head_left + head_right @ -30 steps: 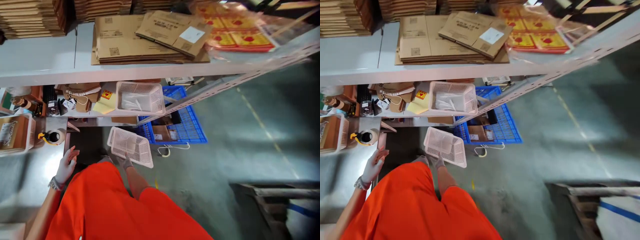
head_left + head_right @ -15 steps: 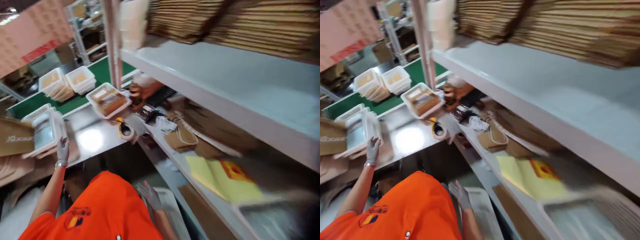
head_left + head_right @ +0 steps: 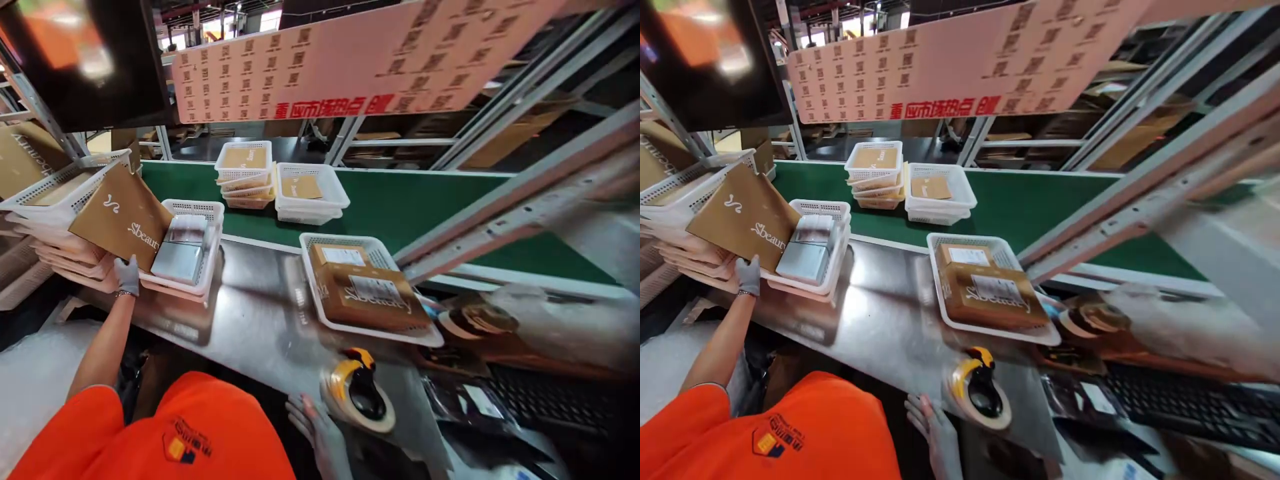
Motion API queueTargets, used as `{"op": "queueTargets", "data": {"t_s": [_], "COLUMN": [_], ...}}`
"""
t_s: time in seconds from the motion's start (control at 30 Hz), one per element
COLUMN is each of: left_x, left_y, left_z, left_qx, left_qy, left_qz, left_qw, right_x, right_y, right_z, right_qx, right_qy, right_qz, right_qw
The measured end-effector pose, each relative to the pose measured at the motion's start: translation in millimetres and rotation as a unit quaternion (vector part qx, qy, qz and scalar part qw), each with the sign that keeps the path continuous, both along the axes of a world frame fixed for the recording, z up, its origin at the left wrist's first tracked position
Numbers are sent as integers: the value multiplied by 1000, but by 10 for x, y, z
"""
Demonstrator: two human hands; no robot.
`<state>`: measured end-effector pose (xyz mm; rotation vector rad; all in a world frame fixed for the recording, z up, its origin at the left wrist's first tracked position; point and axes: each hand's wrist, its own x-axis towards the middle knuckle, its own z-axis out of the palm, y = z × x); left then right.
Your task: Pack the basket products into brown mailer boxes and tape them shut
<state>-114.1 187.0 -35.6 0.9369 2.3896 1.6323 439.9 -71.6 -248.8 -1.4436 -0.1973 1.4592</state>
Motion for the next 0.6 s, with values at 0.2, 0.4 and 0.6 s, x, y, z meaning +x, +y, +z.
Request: {"op": "queueTargets", "data": {"t_s": [0.2,0.4,0.6], "left_x": [34,80,284], "left_y": [103,-59,-174], "left_z": [-119,-311,-339], "left_qx": [17,12,-12], "left_qy": [38,50,61], "left_qz": [-28,-23,6], "left_qw": [999,998,998], "right_x": [-182,-222,-240], "right_y": [688,1177,1563], "right_z": [166,256,397], "right_qx": [19,26,40], "right_qy": [-42,-57,-57], "right_qz": [-41,6,56], "right_qw": [998,998,996]}}
